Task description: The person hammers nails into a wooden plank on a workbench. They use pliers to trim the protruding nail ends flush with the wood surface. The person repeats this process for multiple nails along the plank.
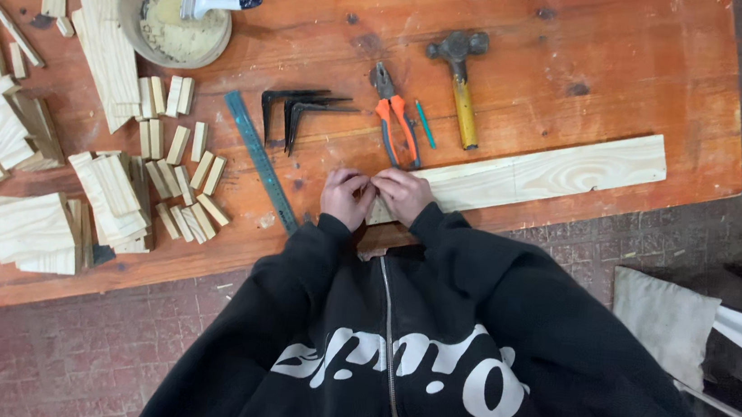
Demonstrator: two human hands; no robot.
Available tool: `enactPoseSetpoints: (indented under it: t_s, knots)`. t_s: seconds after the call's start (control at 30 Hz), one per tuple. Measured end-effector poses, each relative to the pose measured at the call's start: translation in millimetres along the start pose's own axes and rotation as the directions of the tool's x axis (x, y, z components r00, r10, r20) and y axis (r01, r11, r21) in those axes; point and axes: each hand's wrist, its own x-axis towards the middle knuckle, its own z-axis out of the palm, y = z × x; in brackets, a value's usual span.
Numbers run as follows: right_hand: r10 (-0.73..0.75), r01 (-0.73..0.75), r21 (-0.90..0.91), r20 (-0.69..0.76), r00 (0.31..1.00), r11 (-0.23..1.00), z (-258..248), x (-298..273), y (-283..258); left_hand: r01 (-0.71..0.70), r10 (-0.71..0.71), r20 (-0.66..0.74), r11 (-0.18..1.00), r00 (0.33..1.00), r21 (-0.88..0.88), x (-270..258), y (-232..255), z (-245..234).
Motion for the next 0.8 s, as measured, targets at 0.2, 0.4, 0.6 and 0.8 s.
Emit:
enactPoseSetpoints:
  t_s: [0.2,0.4,0.6,0.8]
  knots:
    - [0.051,-0.051,-0.001,0.054,0.997,0.999,-8,-6,1,-0.009,0.008,-0.044,1.0,0.999,-0.024,-2,4,3]
    - [0.031,-0.033,0.025,0.093,0.995,0.999,-3,-7,9,-0.081,0.077,-0.096,0.995,0.992,-0.048,3,-4,8]
    - [0.055,-0.055,0.0,0.1,0.993,0.998,-11,-2,3,-0.143,0.136,-0.12,0.988,0.983,-0.049,1,-8,7]
    - [0.025,-0.029,0.05,0.091,0.996,0.998,-22,3,2,-0.233,0.224,-0.131,0.971,0.966,-0.053,5,-8,8]
